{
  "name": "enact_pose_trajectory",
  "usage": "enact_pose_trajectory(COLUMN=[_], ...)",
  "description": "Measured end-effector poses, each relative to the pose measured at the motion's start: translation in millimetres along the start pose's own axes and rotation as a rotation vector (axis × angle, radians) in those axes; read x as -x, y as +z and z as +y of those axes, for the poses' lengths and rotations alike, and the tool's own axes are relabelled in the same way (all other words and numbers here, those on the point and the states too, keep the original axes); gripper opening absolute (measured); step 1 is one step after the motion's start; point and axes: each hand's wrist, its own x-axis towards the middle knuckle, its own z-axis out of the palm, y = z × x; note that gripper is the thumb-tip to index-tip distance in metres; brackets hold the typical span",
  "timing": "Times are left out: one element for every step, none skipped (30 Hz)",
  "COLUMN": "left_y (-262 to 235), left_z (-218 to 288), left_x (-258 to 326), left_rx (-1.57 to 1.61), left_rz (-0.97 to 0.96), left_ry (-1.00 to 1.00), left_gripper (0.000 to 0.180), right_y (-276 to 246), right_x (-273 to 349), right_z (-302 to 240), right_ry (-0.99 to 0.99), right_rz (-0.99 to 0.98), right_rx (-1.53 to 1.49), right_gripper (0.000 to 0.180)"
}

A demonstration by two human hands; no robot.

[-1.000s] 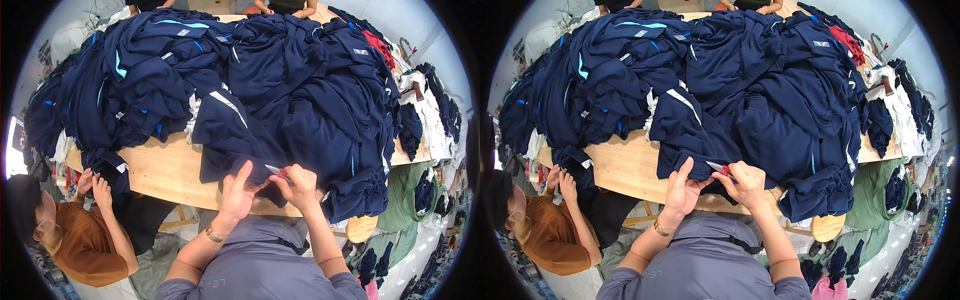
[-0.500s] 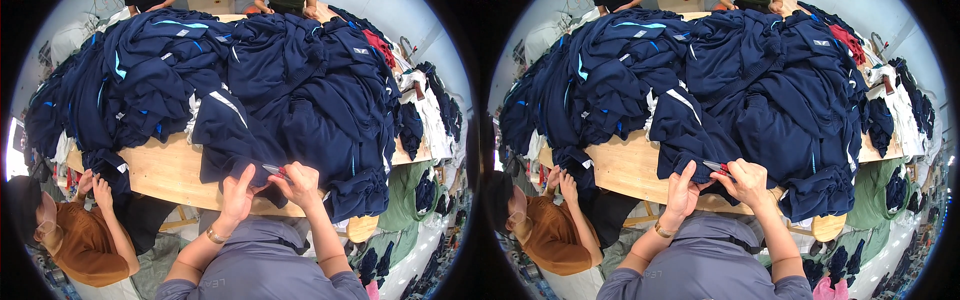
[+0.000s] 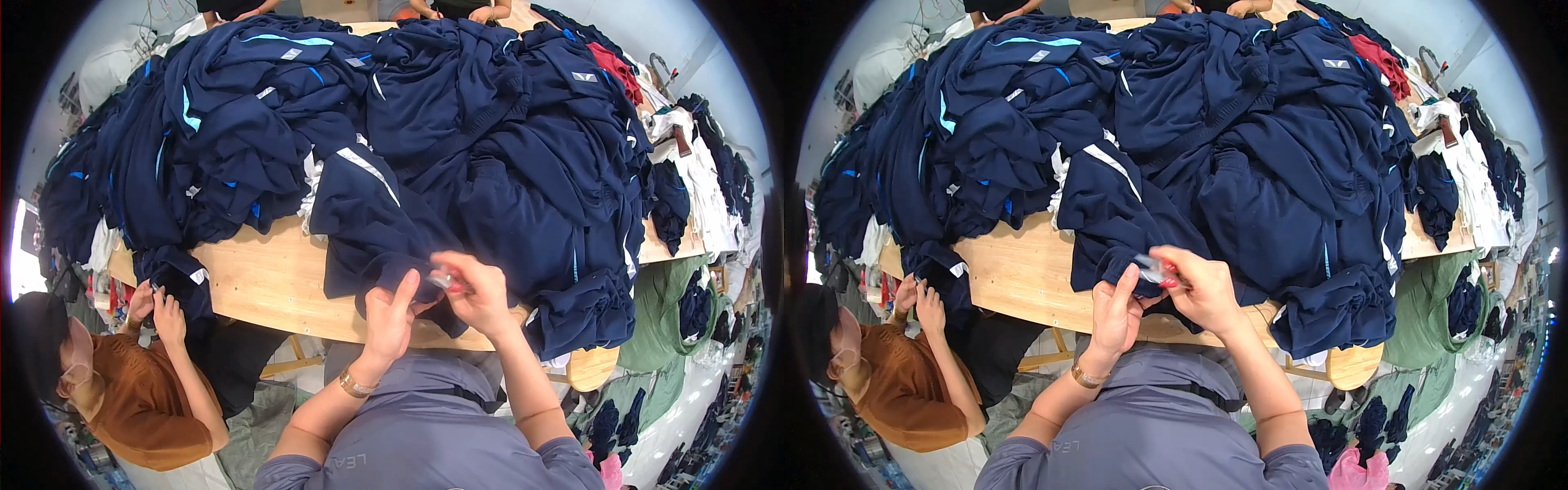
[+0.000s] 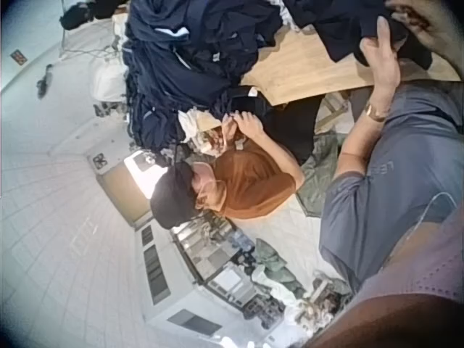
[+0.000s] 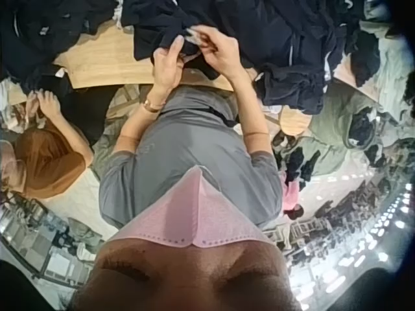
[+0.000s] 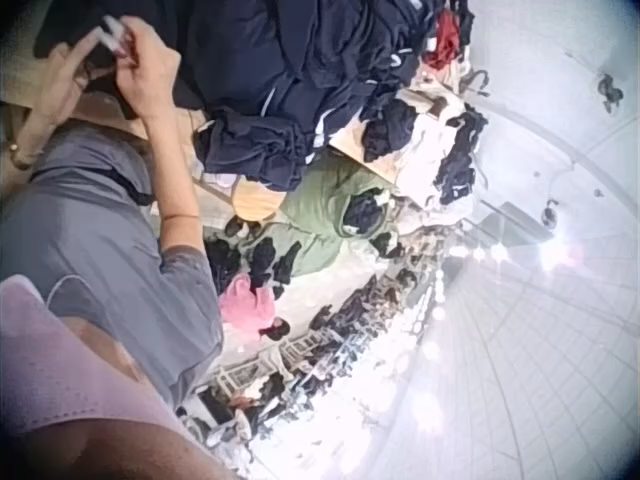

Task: Trimming excess loose threads from navy blue garments using thread snips in a factory setting.

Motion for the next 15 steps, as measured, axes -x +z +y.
enact_pose_trajectory(left_y=[-1, -2, -4, -6, -7, -9, -10, -8, -4, -2, -10, -10, -7, -5, -6], left_z=[-1, -1, -1, 0, 1, 2, 3, 5, 8, 11, 8, 11, 14, 15, 14], left_x=[0, 0, 0, 0, -1, -1, -2, -3, -4, -5, -6, -5, -5, -5, -6], left_rx=[-0.042, -0.043, -0.028, -0.013, -0.013, 0.041, 0.096, 0.097, 0.095, 0.091, 0.074, 0.073, 0.076, 0.080, 0.083], left_rz=[-0.009, -0.008, 0.003, 0.014, 0.016, -0.015, -0.050, -0.051, -0.008, 0.037, -0.013, -0.014, -0.011, -0.007, -0.023], left_ry=[0.030, 0.033, 0.012, -0.008, -0.005, 0.010, 0.022, 0.022, -0.008, -0.039, -0.026, -0.028, -0.042, -0.056, -0.045], left_gripper=[0.020, 0.020, 0.019, 0.019, 0.019, 0.019, 0.019, 0.019, 0.020, 0.020, 0.022, 0.022, 0.024, 0.025, 0.028], right_y=[0, -1, -2, -3, -3, -4, -4, -5, -4, -7, -12, -14, -13, -12, -12], right_x=[-1, -1, 0, 3, 7, 12, 17, 22, 30, 28, 23, 20, 19, 21, 21], right_z=[1, 1, 0, -4, -8, -12, -16, -19, -14, -16, -20, -22, -21, -14, -9], right_ry=[-0.021, -0.041, -0.044, -0.003, 0.038, 0.036, 0.074, 0.112, 0.108, 0.109, 0.118, 0.127, 0.183, 0.204, 0.182], right_rz=[-0.038, -0.075, -0.076, -0.094, -0.112, -0.114, -0.152, -0.189, -0.178, -0.176, -0.149, -0.122, -0.044, -0.007, -0.006], right_rx=[0.035, 0.069, 0.068, 0.065, 0.063, 0.061, -0.040, -0.141, -0.192, -0.191, -0.145, -0.098, -0.094, -0.045, 0.065], right_gripper=[0.033, 0.031, 0.031, 0.026, 0.021, 0.021, 0.020, 0.020, 0.018, 0.018, 0.019, 0.022, 0.029, 0.029, 0.029])
